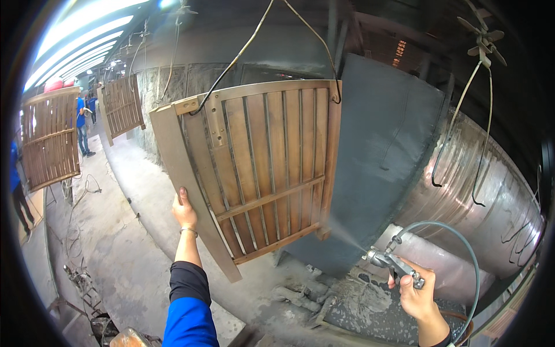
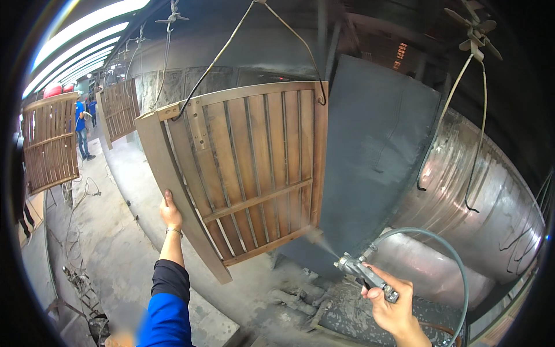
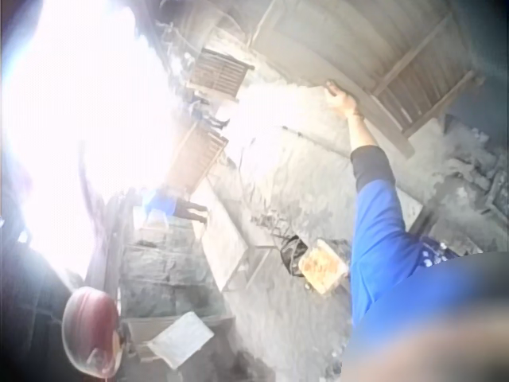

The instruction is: The person uses a spray gun to apply a light-colored finish to hanging wooden slatted panels. They hold the panels with one hand while spraying with the other, rotating the panels to coat multiple sides and edges in a workshop setting.

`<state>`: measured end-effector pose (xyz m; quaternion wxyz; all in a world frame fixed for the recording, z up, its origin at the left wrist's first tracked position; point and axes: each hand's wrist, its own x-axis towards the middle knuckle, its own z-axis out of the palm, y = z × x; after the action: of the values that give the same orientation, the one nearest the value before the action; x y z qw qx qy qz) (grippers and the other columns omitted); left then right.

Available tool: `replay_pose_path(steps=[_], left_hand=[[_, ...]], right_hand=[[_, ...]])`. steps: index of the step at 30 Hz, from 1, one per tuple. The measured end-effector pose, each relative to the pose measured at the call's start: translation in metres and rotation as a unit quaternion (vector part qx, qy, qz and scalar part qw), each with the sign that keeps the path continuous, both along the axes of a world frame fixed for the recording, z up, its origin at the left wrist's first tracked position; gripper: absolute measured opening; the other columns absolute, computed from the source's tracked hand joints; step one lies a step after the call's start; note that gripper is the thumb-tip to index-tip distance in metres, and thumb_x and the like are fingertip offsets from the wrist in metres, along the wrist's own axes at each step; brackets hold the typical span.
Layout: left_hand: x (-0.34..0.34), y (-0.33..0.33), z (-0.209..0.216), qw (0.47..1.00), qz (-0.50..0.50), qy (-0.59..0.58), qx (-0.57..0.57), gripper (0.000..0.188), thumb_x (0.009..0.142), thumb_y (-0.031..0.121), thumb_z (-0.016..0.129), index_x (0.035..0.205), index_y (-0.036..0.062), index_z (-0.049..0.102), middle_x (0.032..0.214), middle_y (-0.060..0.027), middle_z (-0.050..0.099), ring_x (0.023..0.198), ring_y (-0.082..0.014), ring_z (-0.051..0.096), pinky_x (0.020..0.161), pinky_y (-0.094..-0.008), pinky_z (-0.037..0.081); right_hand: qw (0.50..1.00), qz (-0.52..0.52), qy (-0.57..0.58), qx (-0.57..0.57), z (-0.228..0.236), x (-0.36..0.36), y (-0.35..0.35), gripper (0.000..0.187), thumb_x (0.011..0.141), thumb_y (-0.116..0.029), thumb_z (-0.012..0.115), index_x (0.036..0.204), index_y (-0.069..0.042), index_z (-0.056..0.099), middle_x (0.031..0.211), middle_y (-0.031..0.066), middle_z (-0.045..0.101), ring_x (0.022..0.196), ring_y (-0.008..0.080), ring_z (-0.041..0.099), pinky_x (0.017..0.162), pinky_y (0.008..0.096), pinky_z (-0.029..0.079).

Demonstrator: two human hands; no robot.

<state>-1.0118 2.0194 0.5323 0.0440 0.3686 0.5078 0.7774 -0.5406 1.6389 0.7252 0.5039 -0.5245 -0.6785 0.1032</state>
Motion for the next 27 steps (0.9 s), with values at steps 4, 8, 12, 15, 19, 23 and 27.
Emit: replay_pose_path(steps=[4, 8, 12, 15, 19, 23, 27], left_hand=[[0.004, -0.004, 0.002, 1.000, -0.012, -0.005, 0.007, 0.076, 0.102, 0.068, 0.051, 0.115, -0.0034, 0.071, 0.096, -0.0167, 0.074, 0.091, -0.0238, 0.067, 0.087, -0.0383, 0.051], [0.007, -0.007, 0.004, 1.000, -0.007, -0.010, 0.005, 0.070, 0.103, 0.066, 0.052, 0.109, -0.0015, 0.071, 0.092, -0.0145, 0.073, 0.088, -0.0214, 0.065, 0.084, -0.0369, 0.051], [0.009, -0.009, 0.005, 1.000, 0.007, -0.015, 0.005, 0.067, 0.103, 0.064, 0.054, 0.105, -0.0004, 0.071, 0.084, -0.0115, 0.071, 0.080, -0.0185, 0.063, 0.078, -0.0351, 0.051], [0.010, -0.009, 0.005, 1.000, 0.013, -0.009, 0.015, 0.066, 0.103, 0.064, 0.054, 0.101, -0.0009, 0.070, 0.081, -0.0112, 0.070, 0.076, -0.0175, 0.060, 0.075, -0.0351, 0.050], [0.011, -0.009, 0.006, 0.999, 0.031, -0.005, 0.026, 0.068, 0.102, 0.065, 0.055, 0.099, -0.0014, 0.069, 0.079, -0.0124, 0.069, 0.075, -0.0184, 0.060, 0.074, -0.0360, 0.050], [0.012, -0.010, 0.007, 0.999, 0.042, -0.004, 0.021, 0.068, 0.101, 0.065, 0.055, 0.098, -0.0017, 0.068, 0.079, -0.0127, 0.070, 0.075, -0.0187, 0.061, 0.073, -0.0367, 0.050], [0.011, -0.010, 0.005, 0.999, 0.036, -0.016, 0.010, 0.068, 0.101, 0.066, 0.056, 0.095, -0.0013, 0.066, 0.075, -0.0133, 0.066, 0.072, -0.0195, 0.058, 0.071, -0.0384, 0.049]], right_hand=[[0.994, 0.036, 0.056, 0.085, 0.014, -0.007, -0.005, 0.091, 0.090, -0.072, 0.065, 0.126, 0.012, 0.067, 0.076, 0.0104, 0.070, 0.067, 0.0134, 0.066, 0.058, 0.0268, 0.052], [0.984, 0.042, 0.106, 0.139, 0.015, -0.019, -0.007, 0.098, 0.087, -0.078, 0.063, 0.128, 0.011, 0.066, 0.076, 0.0104, 0.071, 0.065, 0.0142, 0.067, 0.050, 0.0238, 0.047], [1.000, 0.029, 0.001, -0.009, 0.001, -0.027, 0.001, 0.095, 0.088, -0.080, 0.057, 0.122, 0.009, 0.069, 0.071, 0.0070, 0.067, 0.058, 0.0114, 0.059, 0.047, 0.0228, 0.041], [0.999, 0.049, 0.001, 0.008, 0.001, -0.027, 0.003, 0.098, 0.088, -0.082, 0.056, 0.120, 0.010, 0.069, 0.072, 0.0076, 0.068, 0.057, 0.0108, 0.058, 0.048, 0.0226, 0.042], [0.985, 0.063, 0.107, 0.118, 0.002, -0.031, -0.001, 0.106, 0.083, -0.088, 0.053, 0.121, 0.010, 0.068, 0.071, 0.0087, 0.067, 0.056, 0.0119, 0.059, 0.043, 0.0223, 0.038], [0.994, 0.085, 0.043, 0.054, -0.008, -0.039, 0.009, 0.097, 0.086, -0.081, 0.058, 0.121, 0.010, 0.069, 0.070, 0.0082, 0.067, 0.058, 0.0142, 0.063, 0.045, 0.0233, 0.041], [0.993, 0.116, 0.011, 0.007, -0.008, -0.042, 0.018, 0.094, 0.088, -0.077, 0.061, 0.121, 0.011, 0.069, 0.070, 0.0083, 0.068, 0.058, 0.0127, 0.063, 0.047, 0.0234, 0.043]])
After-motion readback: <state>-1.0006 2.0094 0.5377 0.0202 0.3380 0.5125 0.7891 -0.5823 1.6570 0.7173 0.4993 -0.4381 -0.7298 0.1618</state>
